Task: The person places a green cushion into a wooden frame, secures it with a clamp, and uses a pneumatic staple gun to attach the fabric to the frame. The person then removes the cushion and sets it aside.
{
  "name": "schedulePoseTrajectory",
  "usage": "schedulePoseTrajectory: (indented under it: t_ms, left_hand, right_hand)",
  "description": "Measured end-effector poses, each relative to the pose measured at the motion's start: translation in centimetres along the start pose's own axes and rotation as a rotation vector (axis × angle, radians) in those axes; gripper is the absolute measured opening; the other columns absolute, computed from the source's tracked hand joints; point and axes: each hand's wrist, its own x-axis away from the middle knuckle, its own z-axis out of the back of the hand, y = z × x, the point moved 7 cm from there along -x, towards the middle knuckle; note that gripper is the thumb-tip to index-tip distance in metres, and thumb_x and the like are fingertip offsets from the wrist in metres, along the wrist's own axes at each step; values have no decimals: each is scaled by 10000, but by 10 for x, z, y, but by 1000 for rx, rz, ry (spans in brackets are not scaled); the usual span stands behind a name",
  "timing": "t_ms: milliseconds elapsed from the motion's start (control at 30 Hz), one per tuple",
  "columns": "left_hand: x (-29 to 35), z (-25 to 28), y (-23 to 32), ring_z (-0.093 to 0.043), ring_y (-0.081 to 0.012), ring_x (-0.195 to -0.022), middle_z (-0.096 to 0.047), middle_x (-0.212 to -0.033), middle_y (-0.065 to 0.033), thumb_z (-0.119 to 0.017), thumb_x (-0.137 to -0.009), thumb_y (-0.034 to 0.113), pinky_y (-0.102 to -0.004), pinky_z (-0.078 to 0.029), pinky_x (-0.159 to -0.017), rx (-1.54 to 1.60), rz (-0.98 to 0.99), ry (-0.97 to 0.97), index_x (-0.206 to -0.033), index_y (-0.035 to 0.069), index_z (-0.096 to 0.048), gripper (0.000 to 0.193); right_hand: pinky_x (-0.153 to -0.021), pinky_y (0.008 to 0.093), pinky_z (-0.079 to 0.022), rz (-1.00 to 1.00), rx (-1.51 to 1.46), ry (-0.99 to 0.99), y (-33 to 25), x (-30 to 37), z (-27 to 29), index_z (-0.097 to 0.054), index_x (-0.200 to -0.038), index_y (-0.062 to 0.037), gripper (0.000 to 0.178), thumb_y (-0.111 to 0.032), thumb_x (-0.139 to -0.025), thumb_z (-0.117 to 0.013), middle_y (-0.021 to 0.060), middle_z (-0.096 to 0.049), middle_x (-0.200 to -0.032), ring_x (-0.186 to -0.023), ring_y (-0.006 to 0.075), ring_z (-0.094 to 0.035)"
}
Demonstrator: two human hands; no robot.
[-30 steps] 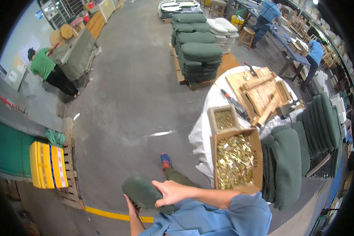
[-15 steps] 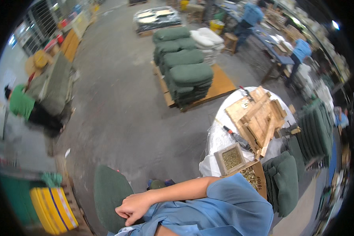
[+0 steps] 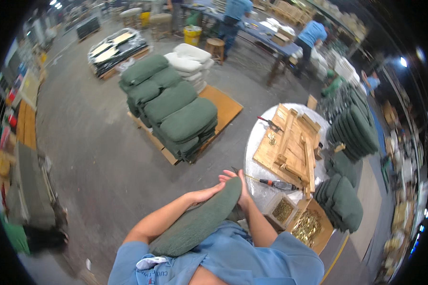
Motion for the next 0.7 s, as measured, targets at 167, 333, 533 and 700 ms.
schedulePoseTrajectory:
  t_ms: [167, 333, 533, 700]
  left_hand:
    - [-54, 54, 29, -259, -273, -1583, -239, -1744, -130, -349, -1051, 753, -444, -265, -1263, -195, 197, -341, -1702, 89, -192, 943]
    - [-63, 219, 5, -473, -268, -1462, -517, -1572, -143, -458, -1108, 502, -431, -361, -1226, 313, 131, -282, -1577, 52, -464, 650]
    - [5, 395, 57, -590, -285, -1344, -612, -1495, -119, -426, -1142, 355, -412, -438, -1192, 214, -665, 901, -1530, 83, -533, 486]
    - [-82, 392, 146, -586, -276, -1350, -607, -1486, -150, -443, -1112, 492, -410, -458, -1167, 943, -578, 335, -1536, 26, -502, 633]
  right_hand:
    - [-964, 460, -566, 125, -128, 53, -19, -26, 42, -677, -1142, -30, 864, -767, -1053, -235, 111, -730, -916, -1017, 319, -719]
    - [-843, 416, -563, 121, -393, 159, -7, -144, 91, -698, -983, -54, 765, -728, -1050, -343, 102, -728, -859, -893, 266, -708]
    - [-861, 364, -520, -73, -424, 337, -90, -287, 50, -680, -987, -69, 673, -708, -1026, -470, 64, -698, -910, -891, 231, -670]
    - [-819, 370, -520, 98, -206, 382, -202, -348, 84, -668, -1009, -75, 595, -643, -1046, -495, 64, -687, -873, -850, 218, -662]
